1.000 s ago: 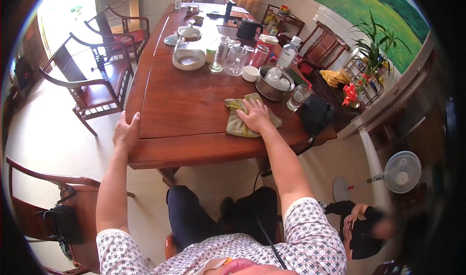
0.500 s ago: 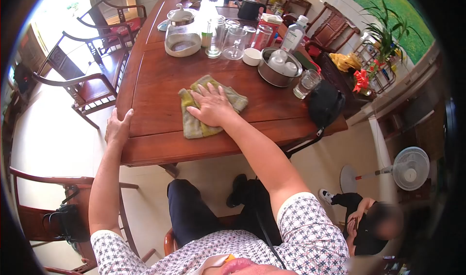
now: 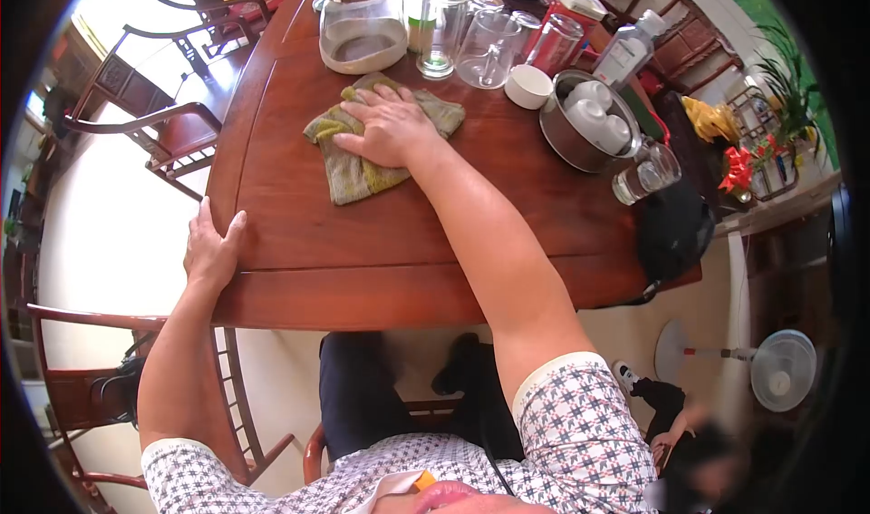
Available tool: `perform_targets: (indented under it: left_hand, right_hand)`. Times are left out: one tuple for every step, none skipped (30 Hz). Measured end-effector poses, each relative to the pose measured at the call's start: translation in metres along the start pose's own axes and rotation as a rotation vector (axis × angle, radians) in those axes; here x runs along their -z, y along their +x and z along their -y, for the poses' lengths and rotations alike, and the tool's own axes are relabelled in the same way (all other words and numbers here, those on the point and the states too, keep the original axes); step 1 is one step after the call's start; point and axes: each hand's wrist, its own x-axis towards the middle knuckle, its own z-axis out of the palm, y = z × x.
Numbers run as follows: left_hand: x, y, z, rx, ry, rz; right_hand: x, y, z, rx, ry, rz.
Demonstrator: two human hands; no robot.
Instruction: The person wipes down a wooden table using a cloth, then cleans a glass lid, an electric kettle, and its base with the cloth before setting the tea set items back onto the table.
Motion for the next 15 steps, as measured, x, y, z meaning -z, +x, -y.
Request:
perform_targets:
  left_hand:
    - [-0.001,0.001,0.000,0.002,0.007,-0.011]
    - [-0.003,0.000,0.001,0.005,0.017,-0.018]
    - [-0.004,-0.001,0.002,-0.005,0.018,-0.024]
    - [-0.006,-0.001,0.003,-0.015,0.016,-0.029]
    - [-0.004,-0.002,0.002,-0.018,0.019,-0.018]
    - [-0.003,-0.003,0.004,-0.029,0.038,-0.013]
    - [-0.005,-0.003,0.007,-0.043,0.051,-0.014]
    - [-0.006,-0.003,0.008,-0.057,0.056,-0.024]
    - [-0.003,-0.005,0.007,-0.062,0.062,-0.015]
    - [0.005,-0.008,-0.002,-0.026,0.057,0.026]
    - [0.005,-0.008,0.001,-0.033,0.049,0.013]
    - [0.002,-0.007,0.005,-0.039,0.041,-0.002]
    - [0.005,-0.007,0.003,-0.025,0.034,0.011]
    - [0.008,-0.008,0.002,-0.013,0.030,0.030]
    - [0.004,-0.007,0.007,-0.052,0.037,0.008]
  right_hand:
    - [0.000,0.007,-0.003,0.001,-0.006,-0.002]
    - [-0.002,0.012,-0.006,0.002,-0.009,0.000]
    - [-0.003,0.015,-0.007,0.011,-0.006,0.012]
    - [-0.007,0.015,-0.008,0.023,-0.003,0.003]
    - [-0.008,0.015,-0.010,0.034,0.010,0.010]
    - [-0.005,0.011,-0.008,0.035,0.010,-0.001]
    - [-0.007,0.008,-0.009,0.071,0.026,-0.066]
    - [-0.006,0.004,-0.009,0.083,0.019,-0.067]
    - [-0.002,-0.002,-0.006,0.101,0.008,-0.070]
    - [0.001,-0.010,-0.002,0.121,-0.001,-0.068]
    - [0.004,-0.020,0.002,0.157,0.004,-0.080]
    - [0.009,-0.031,0.006,0.194,0.008,-0.091]
    - [0.015,-0.043,0.011,0.200,0.010,-0.047]
    - [0.022,-0.056,0.016,0.200,0.016,0.001]
    - [0.027,-0.070,0.019,0.195,0.029,0.056]
